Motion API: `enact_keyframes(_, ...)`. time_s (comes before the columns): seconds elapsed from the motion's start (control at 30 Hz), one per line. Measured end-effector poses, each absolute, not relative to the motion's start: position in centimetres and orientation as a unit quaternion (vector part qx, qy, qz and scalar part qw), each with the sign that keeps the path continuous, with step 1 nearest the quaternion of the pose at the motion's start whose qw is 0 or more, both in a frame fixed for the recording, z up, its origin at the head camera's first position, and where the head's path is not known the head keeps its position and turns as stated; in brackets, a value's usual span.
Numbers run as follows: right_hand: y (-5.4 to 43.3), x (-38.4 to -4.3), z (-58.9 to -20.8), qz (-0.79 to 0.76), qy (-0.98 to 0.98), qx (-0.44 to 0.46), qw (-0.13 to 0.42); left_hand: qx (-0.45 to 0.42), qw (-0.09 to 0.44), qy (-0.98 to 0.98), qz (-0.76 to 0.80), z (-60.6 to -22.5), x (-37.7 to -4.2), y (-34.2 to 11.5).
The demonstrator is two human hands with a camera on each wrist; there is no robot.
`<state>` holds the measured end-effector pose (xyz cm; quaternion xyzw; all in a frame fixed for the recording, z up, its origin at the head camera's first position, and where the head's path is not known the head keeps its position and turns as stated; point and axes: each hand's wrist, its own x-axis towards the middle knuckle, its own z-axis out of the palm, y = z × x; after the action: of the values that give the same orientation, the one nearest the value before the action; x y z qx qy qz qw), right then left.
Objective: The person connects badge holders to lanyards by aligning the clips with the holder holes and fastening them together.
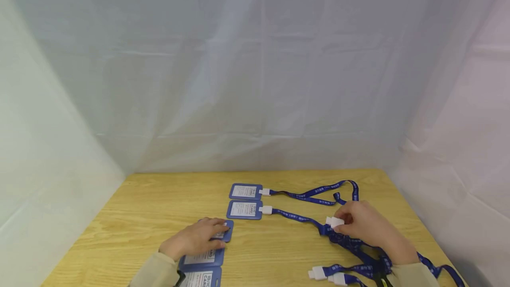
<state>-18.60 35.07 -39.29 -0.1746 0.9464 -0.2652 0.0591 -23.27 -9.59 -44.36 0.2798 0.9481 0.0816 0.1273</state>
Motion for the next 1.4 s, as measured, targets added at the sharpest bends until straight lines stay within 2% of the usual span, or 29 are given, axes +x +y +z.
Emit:
enact_keyframes(0.33, 34.4, -18.7, -37.6, -0.263, 0.943, -0.202, 0.024, 0.287, 0.116, 0.948, 0.076, -44.4, -23.0, -9.2)
enact_keyframes(0.63, 33.0, -19.1, -38.0, -0.261, 0.942, -0.209, 0.041, 0.289, 0.123, 0.946, 0.074, -44.6, -23.0, -8.9)
enact_keyframes(1.23, 29.5, -20.7, -38.5, -0.266, 0.929, -0.254, 0.035, 0.285, 0.148, 0.944, 0.073, -44.8, -23.2, -8.3)
enact_keyframes(1.4, 28.6, -21.2, -38.8, -0.286, 0.923, -0.249, 0.064, 0.284, 0.153, 0.943, 0.077, -44.8, -23.4, -8.2)
